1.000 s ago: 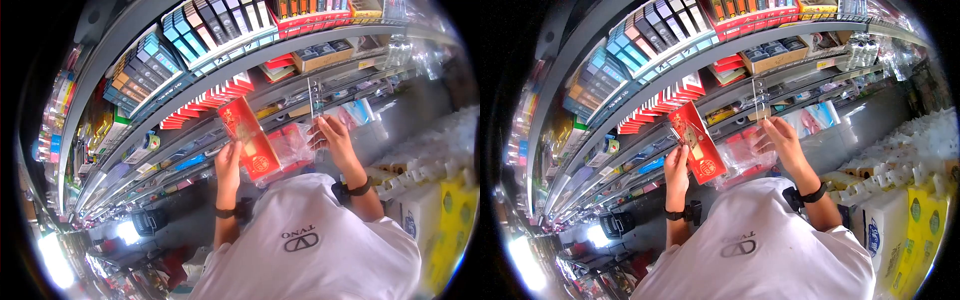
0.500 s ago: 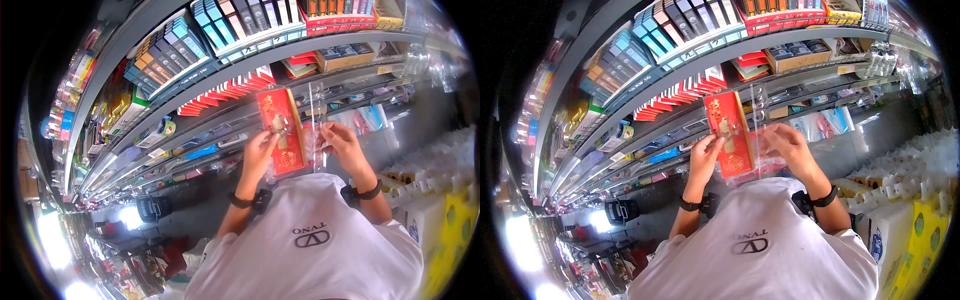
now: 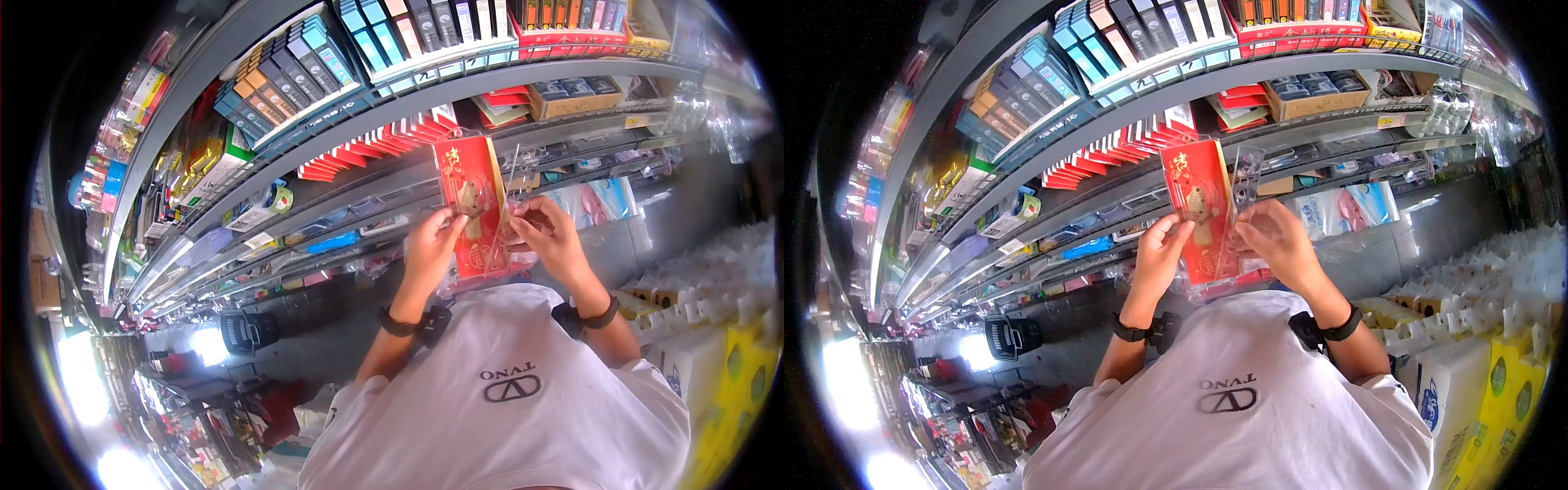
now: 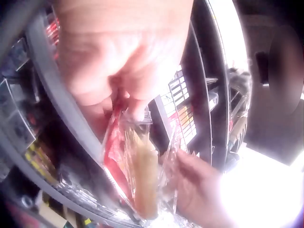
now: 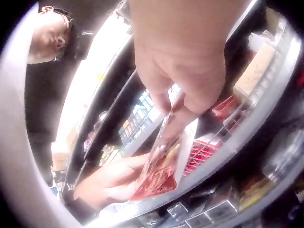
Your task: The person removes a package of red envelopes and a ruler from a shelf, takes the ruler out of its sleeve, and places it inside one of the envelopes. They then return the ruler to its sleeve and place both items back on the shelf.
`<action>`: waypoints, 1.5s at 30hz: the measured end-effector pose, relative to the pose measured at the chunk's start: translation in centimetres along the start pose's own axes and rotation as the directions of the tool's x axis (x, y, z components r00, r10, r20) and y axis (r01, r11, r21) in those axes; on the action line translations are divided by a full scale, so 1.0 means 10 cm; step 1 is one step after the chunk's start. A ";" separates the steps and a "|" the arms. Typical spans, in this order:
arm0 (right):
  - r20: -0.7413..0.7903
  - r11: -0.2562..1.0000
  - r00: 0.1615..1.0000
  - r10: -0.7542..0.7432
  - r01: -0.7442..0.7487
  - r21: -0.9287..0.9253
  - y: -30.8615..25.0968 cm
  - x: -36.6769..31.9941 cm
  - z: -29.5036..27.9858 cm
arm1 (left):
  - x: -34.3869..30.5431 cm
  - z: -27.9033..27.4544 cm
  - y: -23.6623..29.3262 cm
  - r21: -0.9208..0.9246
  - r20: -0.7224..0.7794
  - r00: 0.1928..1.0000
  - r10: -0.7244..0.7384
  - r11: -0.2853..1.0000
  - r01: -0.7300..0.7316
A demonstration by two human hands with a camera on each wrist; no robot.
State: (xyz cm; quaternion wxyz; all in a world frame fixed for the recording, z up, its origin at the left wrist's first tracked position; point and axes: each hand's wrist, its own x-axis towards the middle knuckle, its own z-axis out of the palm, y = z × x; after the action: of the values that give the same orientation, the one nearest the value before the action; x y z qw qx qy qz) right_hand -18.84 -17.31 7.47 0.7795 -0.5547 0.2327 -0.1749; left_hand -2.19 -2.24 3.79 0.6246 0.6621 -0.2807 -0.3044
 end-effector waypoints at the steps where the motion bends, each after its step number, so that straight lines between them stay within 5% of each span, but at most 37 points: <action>1: -0.001 1.000 1.000 -0.015 0.015 -0.005 0.00 0.00 0.01 | -0.01 0.00 -0.03 0.046 -0.006 1.000 0.007 0.999 -0.007; 5: -0.018 0.991 0.997 -0.075 0.073 -0.110 0.02 0.06 0.06 | -0.07 0.08 0.10 0.189 0.086 0.994 -0.069 0.981 0.052; 9: -0.048 0.912 0.982 -0.181 0.149 -0.381 0.09 0.11 0.10 | -0.08 0.17 0.03 0.206 0.131 0.972 0.196 0.954 -0.220; 12: -0.139 0.744 0.977 -0.159 0.026 -0.667 -0.02 0.11 0.14 | -0.05 0.17 -0.03 0.186 0.145 0.974 0.175 0.962 -0.200; 15: -0.159 0.754 0.950 -0.269 0.105 -0.648 0.13 0.15 0.08 | -0.07 0.14 0.06 0.291 0.057 0.996 0.064 0.954 -0.078; 18: -0.141 0.857 0.965 -0.219 0.121 -0.501 0.11 0.15 0.09 | -0.06 0.07 0.03 0.187 0.054 0.998 -0.030 0.982 0.020; 21: -0.038 0.851 0.959 -0.282 0.231 -0.472 0.18 0.17 0.06 | -0.07 0.05 0.07 0.215 0.125 0.992 -0.013 0.977 -0.014; 27: -0.011 0.847 0.976 -0.219 0.184 -0.498 0.11 0.16 0.07 | -0.08 0.11 0.00 0.212 0.300 0.954 0.025 0.973 -0.092; 30: -0.028 0.866 0.984 -0.177 0.142 -0.480 0.07 0.15 0.11 | -0.08 0.18 0.01 0.121 0.312 0.945 0.097 0.983 -0.141; 33: -0.035 0.899 0.991 -0.129 0.102 -0.426 0.08 0.16 0.10 | -0.08 0.17 0.08 0.136 0.334 0.942 -0.001 0.990 -0.047; 36: -0.043 0.872 0.984 -0.174 0.133 -0.472 0.15 0.20 0.08 | -0.05 0.14 -0.09 0.272 0.299 0.953 0.050 0.953 -0.135; 39: 0.005 0.835 0.979 -0.205 0.177 -0.521 0.13 0.19 0.09 | 0.04 0.13 -0.16 0.176 0.239 0.971 0.003 0.983 -0.046; 43: 0.054 0.747 0.973 -0.224 0.207 -0.632 0.21 0.20 0.06 | 0.14 0.14 -0.30 0.071 0.154 0.951 -0.269 0.963 0.261; 45: 0.091 0.718 0.951 -0.297 0.285 -0.636 0.16 0.20 0.12 | 0.15 0.17 -0.36 0.076 0.176 0.982 -0.071 0.995 0.058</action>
State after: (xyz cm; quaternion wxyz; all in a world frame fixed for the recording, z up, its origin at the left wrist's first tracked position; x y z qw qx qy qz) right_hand -16.54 -16.94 5.96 0.5035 -0.8152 0.1950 -0.2097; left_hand -2.49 -4.22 0.04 0.5632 0.6626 -0.3243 -0.3724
